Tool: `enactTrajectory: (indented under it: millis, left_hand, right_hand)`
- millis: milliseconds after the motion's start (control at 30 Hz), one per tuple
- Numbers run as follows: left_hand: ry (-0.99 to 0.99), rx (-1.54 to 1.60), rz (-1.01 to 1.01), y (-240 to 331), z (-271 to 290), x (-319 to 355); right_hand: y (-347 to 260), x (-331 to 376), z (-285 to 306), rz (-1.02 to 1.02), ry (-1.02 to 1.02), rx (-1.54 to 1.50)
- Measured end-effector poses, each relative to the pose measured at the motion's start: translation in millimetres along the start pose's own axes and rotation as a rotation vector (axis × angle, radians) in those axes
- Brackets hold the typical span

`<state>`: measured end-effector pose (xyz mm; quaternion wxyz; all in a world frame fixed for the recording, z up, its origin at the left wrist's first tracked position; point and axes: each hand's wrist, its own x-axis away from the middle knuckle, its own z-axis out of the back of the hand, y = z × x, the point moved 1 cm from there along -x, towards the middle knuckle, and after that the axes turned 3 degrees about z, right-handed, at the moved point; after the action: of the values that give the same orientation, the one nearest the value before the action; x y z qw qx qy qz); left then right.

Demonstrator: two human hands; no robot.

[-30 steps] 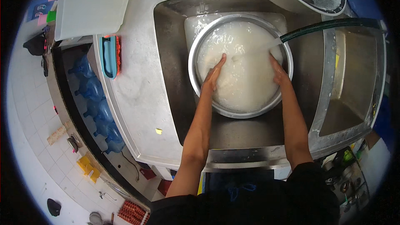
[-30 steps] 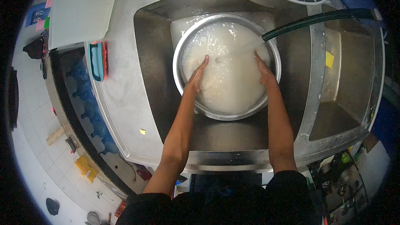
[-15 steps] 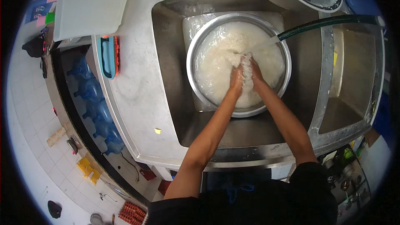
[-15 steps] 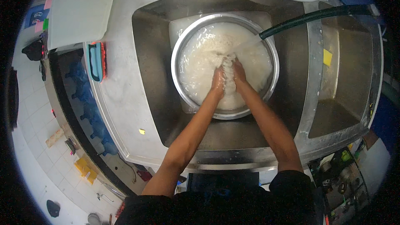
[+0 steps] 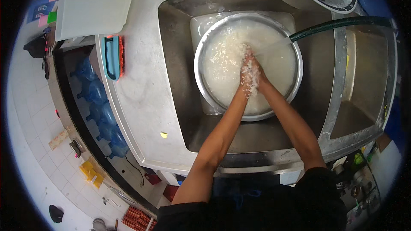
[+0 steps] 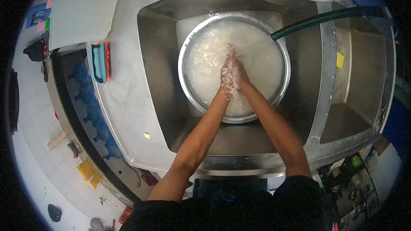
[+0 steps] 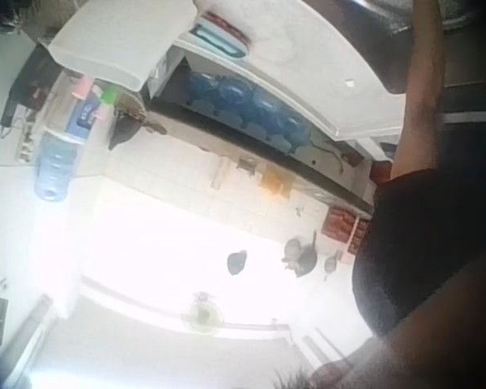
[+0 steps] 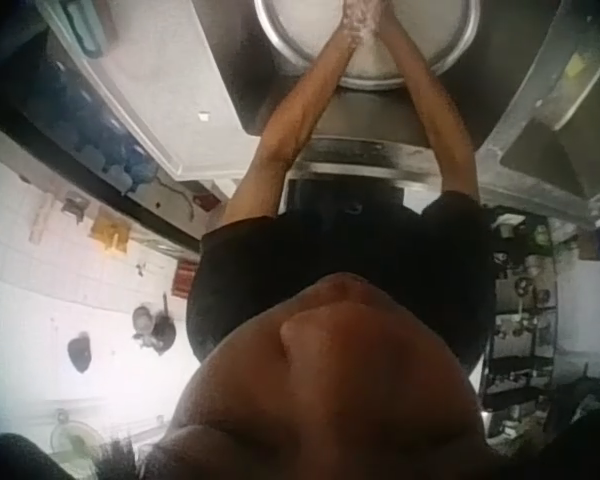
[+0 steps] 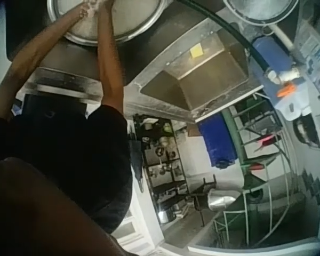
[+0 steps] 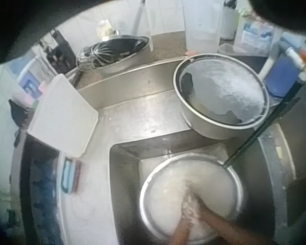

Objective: Washing rice in a large bowl inside a commercial kitchen sink.

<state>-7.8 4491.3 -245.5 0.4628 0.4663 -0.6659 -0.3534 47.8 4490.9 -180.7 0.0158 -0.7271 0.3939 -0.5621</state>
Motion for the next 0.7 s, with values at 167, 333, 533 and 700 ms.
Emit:
enactTrajectory:
  millis: [167, 333, 533, 700]
  left_hand:
    - [0.176, 0.175, 0.150, 13.4, 72.6, -24.8]
    - [-0.106, -0.814, -0.187, 91.5, 34.0, -35.4]
    - [-0.236, -1.484, -0.417, 95.8, 35.9, 22.9]
    - [-0.778, -1.711, 0.548, -8.2, 85.1, 11.2]
  right_hand:
    - [9.7, 27.0, -26.5, 0.410, -0.002, 0.574]
    - [29.1, -12.7, 46.1, 1.216, -0.126, 1.601]
    - [4.6, -38.2, 51.0, 0.535, -0.191, 1.932]
    - [-52.6, 5.9, 22.7, 0.599, -0.163, 1.641]
